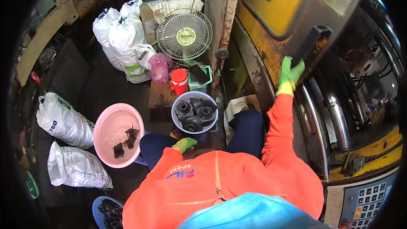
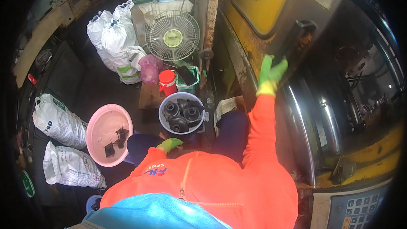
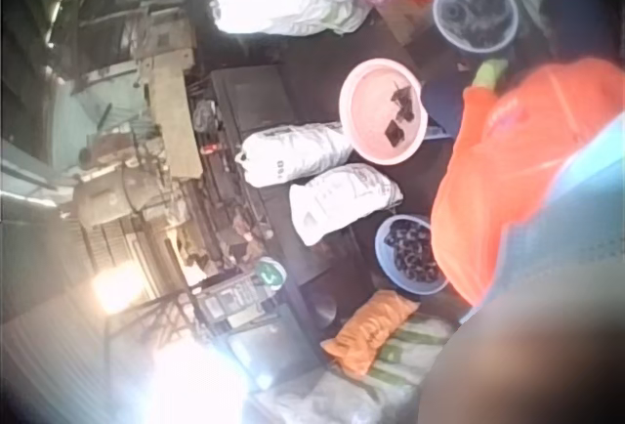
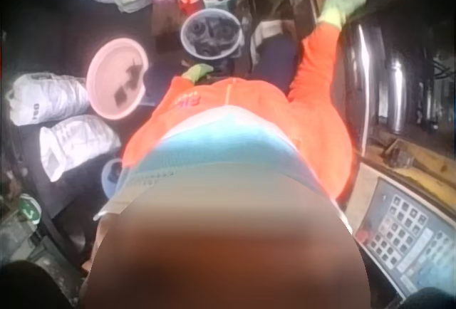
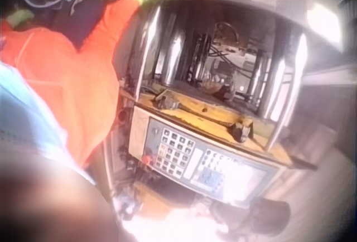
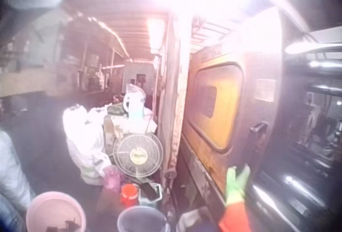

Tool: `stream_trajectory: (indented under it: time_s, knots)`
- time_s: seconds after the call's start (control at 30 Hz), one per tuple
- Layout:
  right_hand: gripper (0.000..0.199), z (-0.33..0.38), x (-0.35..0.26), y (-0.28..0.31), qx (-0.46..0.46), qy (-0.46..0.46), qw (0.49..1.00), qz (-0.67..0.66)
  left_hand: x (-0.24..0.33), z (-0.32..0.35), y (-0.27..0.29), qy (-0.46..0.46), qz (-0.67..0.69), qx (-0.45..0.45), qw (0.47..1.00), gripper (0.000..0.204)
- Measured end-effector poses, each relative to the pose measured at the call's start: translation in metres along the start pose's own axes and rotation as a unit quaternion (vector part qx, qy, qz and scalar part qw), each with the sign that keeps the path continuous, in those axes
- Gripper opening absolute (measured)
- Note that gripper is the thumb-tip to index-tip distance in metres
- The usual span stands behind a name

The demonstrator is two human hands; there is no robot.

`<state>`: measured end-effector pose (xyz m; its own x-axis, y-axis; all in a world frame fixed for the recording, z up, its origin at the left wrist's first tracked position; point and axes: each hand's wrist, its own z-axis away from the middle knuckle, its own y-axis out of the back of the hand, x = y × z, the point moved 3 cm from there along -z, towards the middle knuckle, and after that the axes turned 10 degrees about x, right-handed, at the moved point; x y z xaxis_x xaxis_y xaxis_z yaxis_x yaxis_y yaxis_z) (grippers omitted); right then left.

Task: The person assembles small black plastic components by hand, inserting pieces into larger housings and placing finished units into a white bucket. The person also uses pliers to manipulate metal parts in a black tray and operates a nearby machine by pressing a button.

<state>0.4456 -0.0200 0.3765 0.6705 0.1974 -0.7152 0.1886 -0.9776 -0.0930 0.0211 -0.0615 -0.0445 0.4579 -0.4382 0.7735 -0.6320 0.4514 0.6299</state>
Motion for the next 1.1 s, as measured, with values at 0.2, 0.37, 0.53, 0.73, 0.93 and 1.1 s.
stream_trajectory:
  time_s: [0.2,0.37,0.53,0.73,0.93,1.1]
  knots:
    - [0.052,0.056,-0.08,0.068,0.081,0.455,0.882,-0.093,-0.005,-0.007,-0.002,0.118,0.035,-0.083,0.989,0.022]
    - [0.045,0.01,-0.092,0.087,0.124,0.429,0.889,0.106,-0.003,-0.006,-0.008,0.05,-0.004,-0.056,0.997,0.02]
    - [0.047,-0.02,-0.092,0.133,0.252,0.48,0.734,0.409,-0.003,0.0,-0.008,0.021,-0.014,-0.016,1.0,0.018]
    - [0.054,-0.013,-0.103,0.18,0.232,0.438,0.709,0.502,-0.018,-0.005,-0.009,0.158,0.033,-0.122,0.979,0.017]
    - [0.05,-0.008,-0.113,0.219,0.194,0.454,0.648,0.581,-0.02,-0.003,-0.01,0.136,-0.005,-0.164,0.977,0.024]
    - [0.048,-0.001,-0.119,0.241,0.197,0.44,0.646,0.591,0.001,0.007,0.016,0.262,0.23,-0.096,0.932,0.034]
